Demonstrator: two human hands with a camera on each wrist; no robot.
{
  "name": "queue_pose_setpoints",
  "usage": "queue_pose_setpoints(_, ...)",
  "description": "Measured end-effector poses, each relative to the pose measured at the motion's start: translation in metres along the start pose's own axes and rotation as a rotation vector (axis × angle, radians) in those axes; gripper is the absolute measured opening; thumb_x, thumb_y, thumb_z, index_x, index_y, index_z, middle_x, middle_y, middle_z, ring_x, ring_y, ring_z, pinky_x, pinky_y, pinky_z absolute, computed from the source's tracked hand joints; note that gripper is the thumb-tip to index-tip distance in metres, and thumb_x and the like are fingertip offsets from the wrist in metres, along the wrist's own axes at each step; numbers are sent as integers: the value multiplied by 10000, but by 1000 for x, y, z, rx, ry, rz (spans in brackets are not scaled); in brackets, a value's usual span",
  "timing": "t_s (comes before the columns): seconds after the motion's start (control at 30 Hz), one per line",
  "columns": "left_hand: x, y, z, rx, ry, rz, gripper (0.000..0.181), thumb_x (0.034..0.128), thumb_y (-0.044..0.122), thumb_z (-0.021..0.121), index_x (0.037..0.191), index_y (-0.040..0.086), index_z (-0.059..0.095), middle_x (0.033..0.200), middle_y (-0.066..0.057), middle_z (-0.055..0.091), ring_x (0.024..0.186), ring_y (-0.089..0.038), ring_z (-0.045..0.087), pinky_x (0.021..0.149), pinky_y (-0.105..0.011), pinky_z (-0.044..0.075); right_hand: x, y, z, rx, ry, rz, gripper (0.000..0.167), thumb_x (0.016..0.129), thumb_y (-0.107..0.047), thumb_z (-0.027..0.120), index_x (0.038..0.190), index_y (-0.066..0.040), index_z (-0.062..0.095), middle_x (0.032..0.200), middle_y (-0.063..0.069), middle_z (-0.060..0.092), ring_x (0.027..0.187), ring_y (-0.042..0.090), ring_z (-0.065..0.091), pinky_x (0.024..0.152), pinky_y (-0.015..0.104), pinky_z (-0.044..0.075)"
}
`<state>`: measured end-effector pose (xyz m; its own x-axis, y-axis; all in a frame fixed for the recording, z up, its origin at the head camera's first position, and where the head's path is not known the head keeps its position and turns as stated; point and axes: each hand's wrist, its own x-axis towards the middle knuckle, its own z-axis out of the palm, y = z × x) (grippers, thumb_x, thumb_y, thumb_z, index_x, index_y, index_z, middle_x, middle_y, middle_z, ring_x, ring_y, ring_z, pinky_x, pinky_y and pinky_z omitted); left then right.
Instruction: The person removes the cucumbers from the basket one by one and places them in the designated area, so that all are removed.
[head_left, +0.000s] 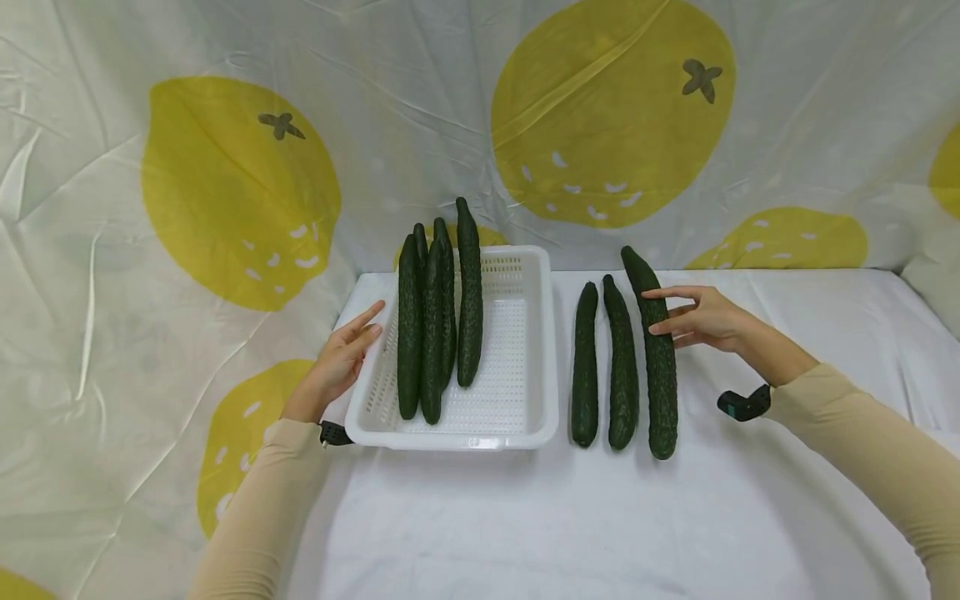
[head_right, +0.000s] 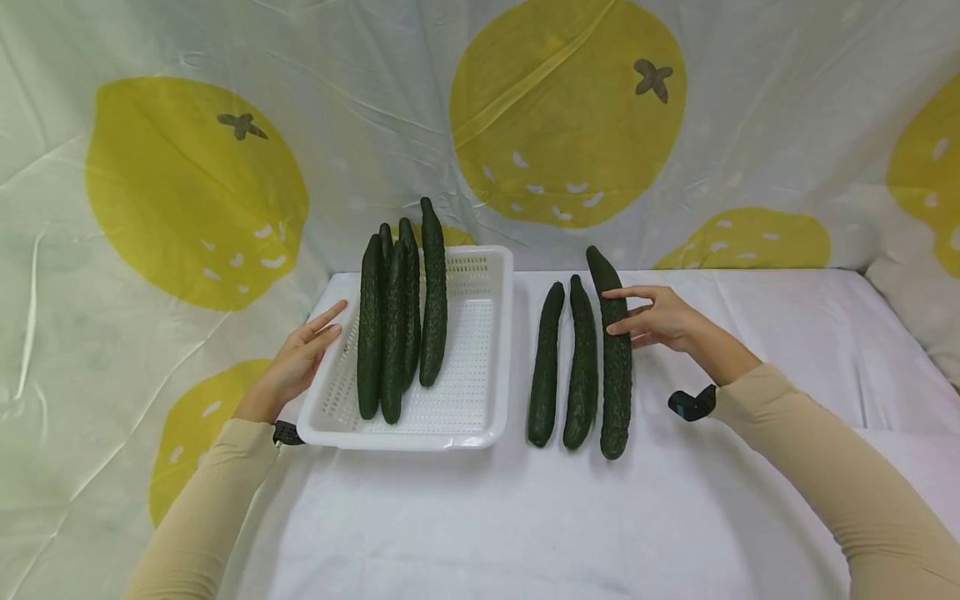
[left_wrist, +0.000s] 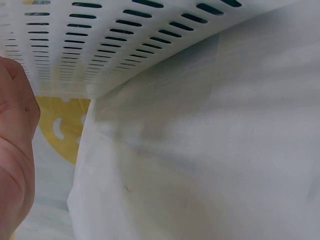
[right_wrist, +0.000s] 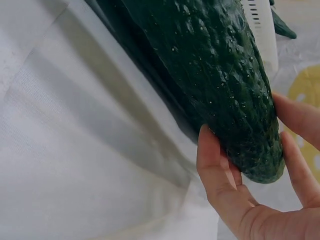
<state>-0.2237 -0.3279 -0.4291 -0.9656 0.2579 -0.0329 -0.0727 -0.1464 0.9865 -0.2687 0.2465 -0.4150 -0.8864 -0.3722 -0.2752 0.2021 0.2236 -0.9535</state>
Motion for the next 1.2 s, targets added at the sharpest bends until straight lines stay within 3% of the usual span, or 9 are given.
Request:
queue_pose_setpoints(0.13,0,0,0,-4,0,-1,582,1070,45,426,1598,91,185,1213,-35,601,922,-102,660,691,-215,563,1,4,0,-3,10,5,714,861,-8,764,1501,-101,461,1409,310,391,871,135,661,805,402,570)
queue_pose_setpoints(0.43,1,-1,1,-8,16,4,578,1060,78,473,1591,113,247,1205,-24,609,930,-99,667,714,-212,565,3,15,-4,18,-17,-4,638,864,-16,764,1442,-188,556,1482,404,264,875,138,648,775,386,577)
queue_pose_setpoints(0.6,1,-2,1,-12,20,0,582,1056,89,489,1589,114,257,1209,-29,594,960,-99,658,750,-217,564,5,22,-5,24,-2,0,595,850,13,770,1379,-219,624,1203,251,552,751,152,588,680,364,571)
queue_pose_setpoints(0.7,1,-2,0,-12,27,-11,577,1054,93,495,1586,135,277,1213,-27,587,979,-98,650,772,-221,562,6,23,-3,32,-4,4,570,844,31,768,1339,-228,654,1016,135,620,714,151,571,644,349,561)
queue_pose_setpoints(0.77,0,-2,1,-11,33,-17,574,1054,94,496,1585,144,285,1210,-26,586,975,-97,650,769,-221,562,6,25,-3,36,3,9,557,840,35,770,1317,-234,669,989,111,629,713,151,574,633,344,558)
queue_pose_setpoints(0.97,0,-1,3,-15,32,-7,576,1060,72,472,1590,117,250,1166,-15,607,913,-89,655,699,-200,559,7,29,-1,-14,29,4,632,835,-6,792,1415,-145,581,1173,207,600,812,150,629,694,366,576)
queue_pose_setpoints(1.2,0,-2,2,-31,6,21,580,1065,53,446,1594,89,211,1145,-28,622,905,-108,664,693,-217,566,10,32,-1,-99,46,-16,757,838,-67,808,1488,2,427,1386,383,408,820,133,638,729,377,586)
